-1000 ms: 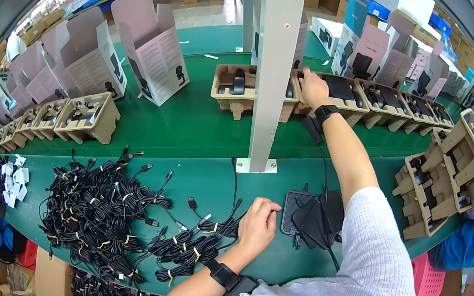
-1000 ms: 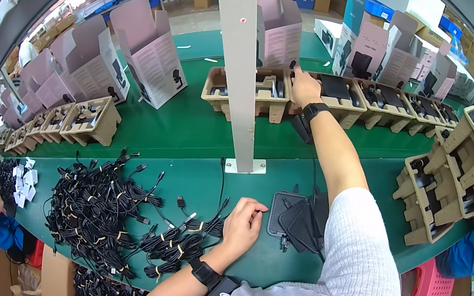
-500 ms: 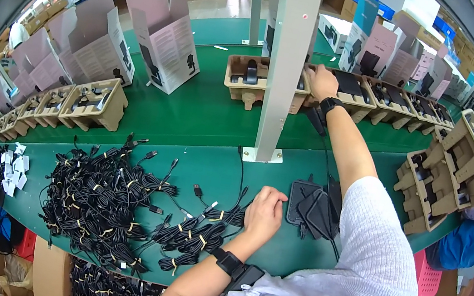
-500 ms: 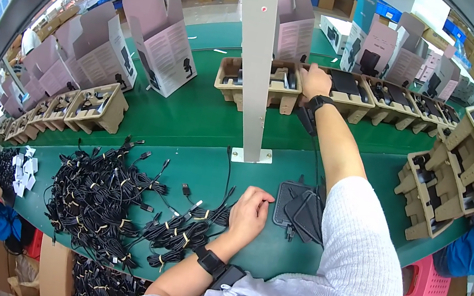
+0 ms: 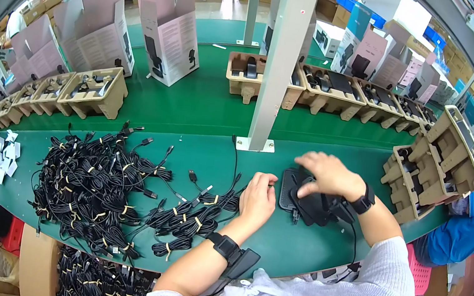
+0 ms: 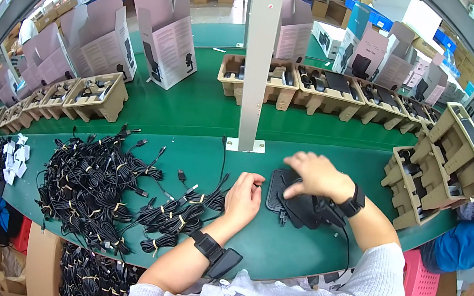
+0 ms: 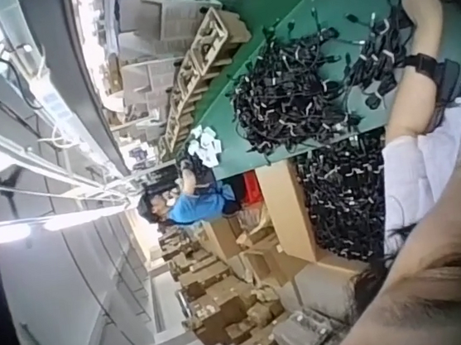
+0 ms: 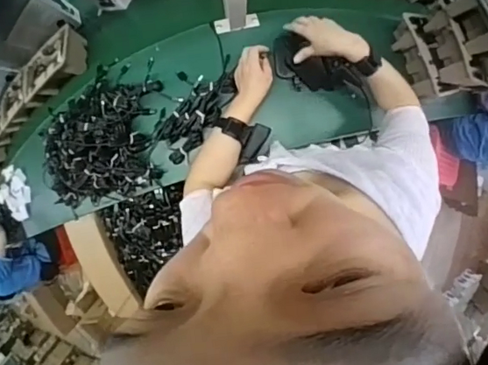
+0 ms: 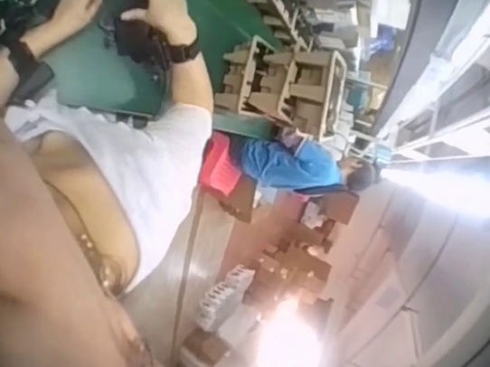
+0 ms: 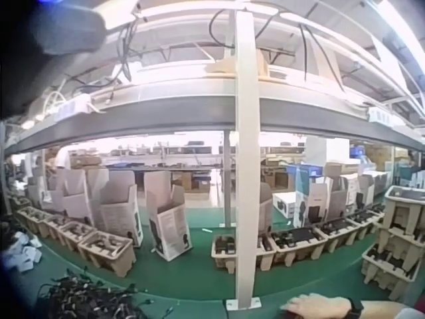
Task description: The person picks up a cable and a black component, connects them, and places the assembly into a cardboard tray. They repeat this process multiple times, occasionally moving stacks of components and cables on the table.
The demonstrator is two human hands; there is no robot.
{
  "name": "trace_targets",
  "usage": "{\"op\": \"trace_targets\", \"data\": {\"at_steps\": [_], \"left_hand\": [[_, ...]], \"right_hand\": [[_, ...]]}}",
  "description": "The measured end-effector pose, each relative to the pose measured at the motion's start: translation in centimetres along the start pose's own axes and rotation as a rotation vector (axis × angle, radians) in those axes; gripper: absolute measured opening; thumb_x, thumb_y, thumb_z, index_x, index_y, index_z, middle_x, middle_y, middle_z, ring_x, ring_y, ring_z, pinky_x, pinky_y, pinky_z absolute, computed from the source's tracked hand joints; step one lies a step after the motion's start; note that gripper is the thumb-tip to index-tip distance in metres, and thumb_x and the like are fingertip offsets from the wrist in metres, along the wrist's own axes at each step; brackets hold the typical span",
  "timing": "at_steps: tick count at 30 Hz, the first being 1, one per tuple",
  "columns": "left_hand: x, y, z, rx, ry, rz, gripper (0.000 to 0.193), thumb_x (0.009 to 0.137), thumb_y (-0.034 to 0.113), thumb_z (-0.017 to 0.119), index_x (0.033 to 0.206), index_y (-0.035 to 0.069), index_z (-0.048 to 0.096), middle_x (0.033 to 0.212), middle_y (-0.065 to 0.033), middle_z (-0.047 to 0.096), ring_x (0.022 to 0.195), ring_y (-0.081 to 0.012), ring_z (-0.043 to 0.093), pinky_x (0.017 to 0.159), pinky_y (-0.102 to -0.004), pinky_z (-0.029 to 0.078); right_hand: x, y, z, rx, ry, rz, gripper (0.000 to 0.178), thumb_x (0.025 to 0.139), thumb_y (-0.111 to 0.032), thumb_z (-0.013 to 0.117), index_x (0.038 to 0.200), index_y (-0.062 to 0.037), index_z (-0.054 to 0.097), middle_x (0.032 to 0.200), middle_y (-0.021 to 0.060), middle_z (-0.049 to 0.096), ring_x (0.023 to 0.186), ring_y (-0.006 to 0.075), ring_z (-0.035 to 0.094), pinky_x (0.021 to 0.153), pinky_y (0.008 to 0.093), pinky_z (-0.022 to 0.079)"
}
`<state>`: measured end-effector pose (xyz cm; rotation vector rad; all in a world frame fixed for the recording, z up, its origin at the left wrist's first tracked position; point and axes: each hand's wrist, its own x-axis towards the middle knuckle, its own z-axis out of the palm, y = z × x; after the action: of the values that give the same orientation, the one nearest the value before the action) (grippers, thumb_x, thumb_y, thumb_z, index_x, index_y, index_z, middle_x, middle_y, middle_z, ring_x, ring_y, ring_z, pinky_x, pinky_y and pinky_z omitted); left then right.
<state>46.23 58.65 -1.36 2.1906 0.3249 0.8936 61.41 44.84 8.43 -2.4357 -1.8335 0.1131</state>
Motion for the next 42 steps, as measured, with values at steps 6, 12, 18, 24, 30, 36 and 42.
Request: {"op": "trace_targets", "data": {"at_steps": [6, 12, 18, 24, 30, 36, 42], "left_hand": [[0.2, 0.8, -0.2, -0.030, -0.100, -0.059, 0.021, 0.079, 0.004, 0.059, 0.100, 0.006, 0.054, 0.093, -0.0095, 0.055, 0.075, -0.0239, 0.060, 0.067, -0.0363, 0.049], [0.4, 0.5, -0.2, -0.099, -0.133, -0.104, 0.031, 0.086, 0.014, 0.061, 0.114, 0.002, 0.052, 0.097, -0.0087, 0.057, 0.071, -0.0146, 0.057, 0.063, -0.0274, 0.049], [0.6, -0.6, -0.6, -0.261, -0.200, -0.187, 0.043, 0.082, 0.006, 0.065, 0.121, 0.002, 0.046, 0.099, -0.0081, 0.056, 0.074, -0.0107, 0.056, 0.067, -0.0239, 0.049], [0.8, -1.3, -0.4, -0.331, -0.176, -0.260, 0.044, 0.079, 0.006, 0.069, 0.118, 0.004, 0.050, 0.097, -0.0069, 0.052, 0.071, -0.0098, 0.053, 0.064, -0.0227, 0.049], [0.6, -2.2, -0.6, -0.410, -0.039, -0.238, 0.038, 0.083, 0.000, 0.063, 0.117, 0.002, 0.046, 0.098, -0.0047, 0.053, 0.080, -0.0083, 0.052, 0.070, -0.0200, 0.047], [1.2, 0.2, -2.4, -0.485, 0.122, -0.224, 0.023, 0.088, -0.002, 0.055, 0.111, 0.000, 0.050, 0.098, -0.0054, 0.057, 0.084, -0.0091, 0.055, 0.077, -0.0216, 0.046], [1.7, -0.4, -2.6, -0.566, 0.166, -0.183, 0.023, 0.087, 0.001, 0.059, 0.109, 0.000, 0.052, 0.101, -0.0078, 0.059, 0.083, -0.0111, 0.056, 0.075, -0.0241, 0.047]], "right_hand": [[-2.2, -1.6, 1.5, -0.021, -0.019, -0.027, 0.081, 0.067, -0.043, 0.076, 0.131, -0.0044, 0.044, 0.123, 0.0160, 0.050, 0.107, 0.0341, 0.052, 0.092, 0.0420, 0.041], [-0.5, -0.7, 5.1, 0.203, 0.247, -0.040, 0.034, 0.080, -0.019, 0.060, 0.112, -0.0052, 0.060, 0.103, 0.0107, 0.061, 0.101, 0.0293, 0.056, 0.093, 0.0412, 0.040], [0.9, -0.9, 6.4, 0.278, 0.321, -0.059, 0.038, 0.082, -0.036, 0.064, 0.106, -0.0061, 0.063, 0.099, 0.0094, 0.059, 0.100, 0.0283, 0.053, 0.091, 0.0402, 0.040], [2.8, -1.8, 7.1, 0.358, 0.349, -0.034, 0.037, 0.080, -0.038, 0.065, 0.101, -0.0070, 0.063, 0.098, 0.0078, 0.058, 0.100, 0.0272, 0.052, 0.089, 0.0386, 0.040], [3.7, -3.6, 6.3, 0.424, 0.439, 0.015, 0.032, 0.080, -0.033, 0.067, 0.100, -0.0077, 0.063, 0.099, 0.0056, 0.058, 0.100, 0.0244, 0.051, 0.089, 0.0374, 0.039], [3.9, -3.6, 6.0, 0.500, 0.619, -0.005, 0.030, 0.082, -0.034, 0.065, 0.097, -0.0091, 0.062, 0.098, 0.0071, 0.060, 0.099, 0.0252, 0.053, 0.087, 0.0379, 0.039], [4.2, -3.0, 7.8, 0.620, 0.638, -0.008, 0.029, 0.082, -0.035, 0.065, 0.095, -0.0093, 0.061, 0.094, 0.0073, 0.061, 0.094, 0.0258, 0.056, 0.083, 0.0384, 0.041]]}}
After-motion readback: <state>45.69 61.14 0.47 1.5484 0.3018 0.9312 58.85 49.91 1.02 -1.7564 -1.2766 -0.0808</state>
